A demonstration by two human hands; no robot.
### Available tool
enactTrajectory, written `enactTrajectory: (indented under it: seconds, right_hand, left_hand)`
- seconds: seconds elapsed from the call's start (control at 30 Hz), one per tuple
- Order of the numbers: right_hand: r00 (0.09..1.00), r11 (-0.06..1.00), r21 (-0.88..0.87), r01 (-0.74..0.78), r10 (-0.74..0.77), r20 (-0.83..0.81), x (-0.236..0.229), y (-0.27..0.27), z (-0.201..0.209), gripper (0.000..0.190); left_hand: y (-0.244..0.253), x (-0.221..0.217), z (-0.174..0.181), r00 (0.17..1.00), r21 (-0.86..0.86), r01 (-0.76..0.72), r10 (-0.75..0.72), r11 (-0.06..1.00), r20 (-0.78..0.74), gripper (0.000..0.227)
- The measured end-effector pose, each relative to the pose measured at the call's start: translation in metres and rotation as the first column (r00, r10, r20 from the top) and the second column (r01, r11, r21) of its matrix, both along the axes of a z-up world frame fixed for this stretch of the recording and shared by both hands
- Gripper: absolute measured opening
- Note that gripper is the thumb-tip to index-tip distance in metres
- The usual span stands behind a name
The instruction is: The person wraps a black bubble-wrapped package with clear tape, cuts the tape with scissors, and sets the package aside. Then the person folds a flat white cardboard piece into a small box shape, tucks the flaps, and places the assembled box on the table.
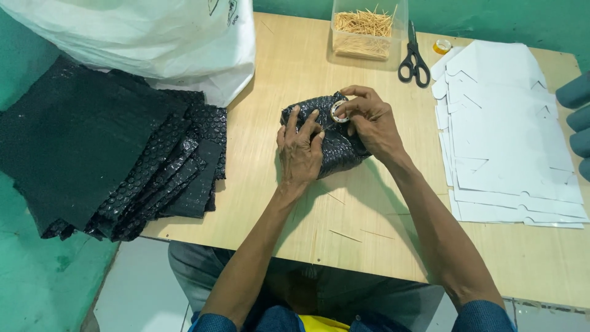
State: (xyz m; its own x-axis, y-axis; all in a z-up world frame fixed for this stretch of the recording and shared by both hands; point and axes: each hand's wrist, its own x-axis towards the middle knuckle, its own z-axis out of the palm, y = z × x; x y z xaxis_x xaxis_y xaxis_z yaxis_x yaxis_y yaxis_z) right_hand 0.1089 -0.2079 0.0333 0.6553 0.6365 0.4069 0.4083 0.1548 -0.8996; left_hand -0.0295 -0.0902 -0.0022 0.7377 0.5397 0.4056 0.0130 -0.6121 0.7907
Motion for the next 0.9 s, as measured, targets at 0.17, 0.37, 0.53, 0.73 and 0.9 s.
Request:
enactTrajectory:
  seconds: [0.17,0.37,0.53,0.73,0.9]
  right_hand:
    - [0.997,0.991,-0.111,-0.075,0.078,0.029,-0.006,-0.008,0.017,0.035]
    - [0.971,0.986,-0.166,0.031,0.010,0.237,-0.009,-0.006,0.018,0.033]
    - [0.875,0.956,-0.271,0.111,0.036,0.483,-0.019,-0.004,0.022,0.038]
    - [0.789,0.919,-0.378,0.108,0.153,0.596,-0.024,-0.009,0.035,0.026]
    - [0.759,0.905,-0.406,0.125,0.176,0.626,-0.024,-0.010,0.036,0.017]
  left_hand:
    - [0.003,0.002,-0.009,1.000,-0.001,0.004,-0.004,1.000,0.002,0.029]
    - [0.004,0.004,-0.009,1.000,0.034,-0.004,0.004,0.999,0.008,0.035]
    - [0.004,0.003,-0.010,1.000,0.026,-0.007,0.007,1.000,0.010,0.038]
    - [0.003,0.002,-0.009,1.000,0.037,-0.017,0.017,0.999,-0.005,0.044]
    - [0.003,0.004,-0.013,0.999,0.028,-0.033,0.033,0.999,0.013,0.045]
